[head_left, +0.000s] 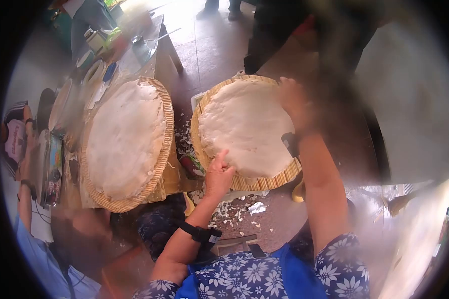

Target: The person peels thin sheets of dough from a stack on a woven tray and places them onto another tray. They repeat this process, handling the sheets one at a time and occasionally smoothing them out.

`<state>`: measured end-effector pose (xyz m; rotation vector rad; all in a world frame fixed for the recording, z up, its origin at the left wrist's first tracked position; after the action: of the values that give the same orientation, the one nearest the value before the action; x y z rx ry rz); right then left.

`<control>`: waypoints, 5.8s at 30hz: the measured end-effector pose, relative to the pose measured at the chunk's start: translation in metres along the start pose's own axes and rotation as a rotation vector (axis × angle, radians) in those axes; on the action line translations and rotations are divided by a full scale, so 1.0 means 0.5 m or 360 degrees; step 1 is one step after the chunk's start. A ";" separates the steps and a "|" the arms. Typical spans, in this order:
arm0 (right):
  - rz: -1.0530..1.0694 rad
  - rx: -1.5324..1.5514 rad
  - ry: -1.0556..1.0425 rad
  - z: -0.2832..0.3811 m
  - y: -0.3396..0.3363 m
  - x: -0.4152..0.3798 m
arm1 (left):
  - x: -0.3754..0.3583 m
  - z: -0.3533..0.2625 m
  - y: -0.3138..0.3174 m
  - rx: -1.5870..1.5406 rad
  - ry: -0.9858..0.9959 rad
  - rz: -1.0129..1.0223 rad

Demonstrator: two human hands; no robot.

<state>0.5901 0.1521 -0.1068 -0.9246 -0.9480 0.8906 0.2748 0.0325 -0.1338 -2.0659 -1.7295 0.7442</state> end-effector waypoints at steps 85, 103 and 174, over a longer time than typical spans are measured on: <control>0.0918 0.2715 0.0580 0.596 -0.130 -0.197 | -0.040 0.075 -0.615 -0.2629 -0.0292 -0.0444; 0.0119 0.2681 0.0204 0.696 -0.165 -0.104 | 0.059 0.148 -0.569 -0.2740 -0.0364 -0.0402; -0.0173 0.1202 0.0961 -0.117 0.020 -0.325 | 0.028 0.075 0.015 -0.1581 -0.1076 0.0401</control>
<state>0.5902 -0.0066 -0.1757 -0.4267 -0.1030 0.7227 0.2602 0.0421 -0.1706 -2.9430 -2.6098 0.8045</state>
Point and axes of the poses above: each hand's wrist, its own x-axis towards the middle knuckle, its own y-axis out of the palm, z = x × y, the point moved 1 cm from there along x, towards the middle knuckle, and after that the axes turned 6 degrees about -y, right-handed, at the moved point
